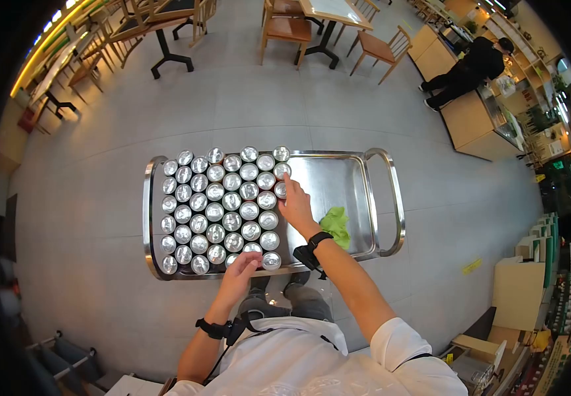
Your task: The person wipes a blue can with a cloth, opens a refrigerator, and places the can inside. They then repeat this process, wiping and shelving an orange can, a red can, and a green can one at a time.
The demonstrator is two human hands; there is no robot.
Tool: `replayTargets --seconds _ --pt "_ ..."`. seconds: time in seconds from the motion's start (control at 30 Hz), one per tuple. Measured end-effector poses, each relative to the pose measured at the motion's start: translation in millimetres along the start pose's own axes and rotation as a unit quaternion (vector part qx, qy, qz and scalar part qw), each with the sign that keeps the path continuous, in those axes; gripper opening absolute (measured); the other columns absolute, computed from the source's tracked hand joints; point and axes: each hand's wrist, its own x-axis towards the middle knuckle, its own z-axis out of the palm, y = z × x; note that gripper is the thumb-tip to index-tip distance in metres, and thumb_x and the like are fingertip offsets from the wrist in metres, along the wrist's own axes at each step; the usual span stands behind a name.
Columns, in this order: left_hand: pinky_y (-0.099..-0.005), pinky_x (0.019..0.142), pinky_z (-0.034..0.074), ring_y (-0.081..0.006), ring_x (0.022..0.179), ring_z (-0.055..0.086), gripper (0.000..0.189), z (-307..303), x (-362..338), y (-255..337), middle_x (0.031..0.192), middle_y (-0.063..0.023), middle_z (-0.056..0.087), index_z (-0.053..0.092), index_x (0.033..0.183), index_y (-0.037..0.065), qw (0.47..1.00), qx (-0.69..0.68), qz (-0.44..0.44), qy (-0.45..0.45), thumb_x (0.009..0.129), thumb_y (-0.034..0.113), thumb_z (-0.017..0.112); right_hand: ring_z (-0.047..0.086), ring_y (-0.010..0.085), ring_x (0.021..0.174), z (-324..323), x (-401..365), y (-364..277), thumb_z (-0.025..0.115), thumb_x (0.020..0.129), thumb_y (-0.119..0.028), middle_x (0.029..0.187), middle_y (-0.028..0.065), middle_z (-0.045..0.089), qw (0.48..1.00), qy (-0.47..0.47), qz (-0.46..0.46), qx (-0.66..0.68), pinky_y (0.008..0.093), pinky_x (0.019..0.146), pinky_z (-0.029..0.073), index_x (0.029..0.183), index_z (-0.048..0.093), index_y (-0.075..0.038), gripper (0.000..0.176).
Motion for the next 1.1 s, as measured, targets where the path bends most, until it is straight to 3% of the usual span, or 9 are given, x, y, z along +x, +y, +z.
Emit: replayTargets --seconds 0.3,0.43,0.57,0.63,0.7,0.87,0.93,1.03,1.1 --pt "-0.0288 0.091 0.045 -0.0147 0.107 0.058 0.026 49.7 31.0 12.8 0.113 -0.0065 0.063 0.056 0.12 0.002 0.995 0.077 0.048 0.035 0.098 0.015 0.053 0.062 0.0398 0.087 -23.7 -7.6 32.8 0.071 0.073 -0.017 0.114 0.0206 0.053 0.993 0.01 -0.015 0.115 0.0445 0.078 0.052 0.14 0.036 -0.004 0.077" --pt "-0.0313 0.094 0.044 -0.0181 0.108 0.057 0.034 100.0 52.9 17.9 0.124 -0.0093 0.056 0.052 0.126 0.002 0.992 0.105 0.023 0.066 0.097 0.02 0.055 0.061 0.031 0.098 -90.6 -32.2 72.9 0.074 0.074 -0.023 0.114 0.0179 0.054 0.974 0.007 -0.003 0.226 0.0389 0.085 0.051 0.137 0.042 -0.005 0.073" --pt "-0.0331 0.098 0.042 -0.0237 0.114 0.055 0.044 142.4 108.4 -14.3 0.13 -0.0153 0.051 0.044 0.134 0.001 0.953 0.239 0.171 0.073 0.097 0.023 0.054 0.061 0.0273 0.1 -174.8 -50.9 89.8 0.073 0.078 -0.03 0.109 0.0137 0.057 0.957 -0.061 -0.018 0.282 0.0354 0.087 0.05 0.133 0.049 -0.008 0.064" --pt "-0.0317 0.09 0.048 -0.0218 0.105 0.06 0.043 174.0 121.9 -1.7 0.12 -0.0137 0.057 0.046 0.131 0.003 0.964 0.218 0.149 0.038 0.1 0.033 0.049 0.062 0.0255 0.092 -195.9 -60.7 90.5 0.071 0.08 -0.036 0.104 0.0138 0.06 0.943 -0.07 0.02 0.326 0.035 0.084 0.05 0.131 0.051 -0.008 0.062" --pt "-0.0298 0.076 0.054 -0.0186 0.091 0.065 0.048 190.5 132.2 -7.7 0.104 -0.0103 0.064 0.05 0.125 0.006 0.983 -0.1 -0.131 -0.082 0.101 0.046 0.04 0.061 0.0233 0.087 -213.8 -68.3 87.6 0.071 0.082 -0.038 0.099 0.0138 0.062 0.931 -0.131 0.104 0.326 0.0347 0.08 0.05 0.133 0.05 -0.009 0.062" --pt "-0.0365 0.067 0.055 -0.0255 0.079 0.067 0.061 216.3 128.6 -10.3 0.089 -0.0135 0.066 0.056 0.115 0.007 0.957 -0.218 -0.183 -0.062 0.097 0.061 0.033 0.065 0.0292 0.087 -161.3 -90.2 148.7 0.07 0.083 -0.037 0.111 0.019 0.062 0.83 -0.109 0.192 0.512 0.0354 0.077 0.051 0.135 0.045 -0.006 0.065" --pt "-0.0367 0.068 0.055 -0.0262 0.078 0.066 0.061 213.2 126.7 -9.8 0.089 -0.0138 0.066 0.056 0.115 0.006 0.951 -0.247 -0.184 -0.042 0.097 0.06 0.033 0.057 0.0314 0.11 -144.6 -100.5 172.4 0.07 0.082 -0.036 0.125 0.0199 0.055 0.964 -0.03 0.108 0.242 0.0405 0.09 0.046 0.138 0.044 -0.009 0.067" --pt "-0.0365 0.07 0.055 -0.0273 0.076 0.066 0.064 208.0 121.9 -9.0 0.089 -0.015 0.066 0.055 0.117 0.004 0.94 -0.297 -0.169 -0.01 0.096 0.061 0.034 0.041 0.0352 0.129 -110.1 -121.8 189.1 0.072 0.079 -0.037 0.141 0.0205 0.04 0.998 -0.041 -0.015 -0.048 0.0468 0.1 0.037 0.14 0.044 -0.015 0.071" --pt "-0.0361 0.069 0.055 -0.0271 0.076 0.066 0.064 205.1 114.8 -2.6 0.089 -0.015 0.066 0.055 0.117 0.004 0.932 -0.326 -0.158 -0.003 0.096 0.061 0.034 0.028 0.0368 0.137 -94.7 -127.4 197.2 0.073 0.076 -0.035 0.151 0.019 0.025 0.993 -0.106 -0.035 -0.025 0.0519 0.106 0.028 0.139 0.046 -0.016 0.071"
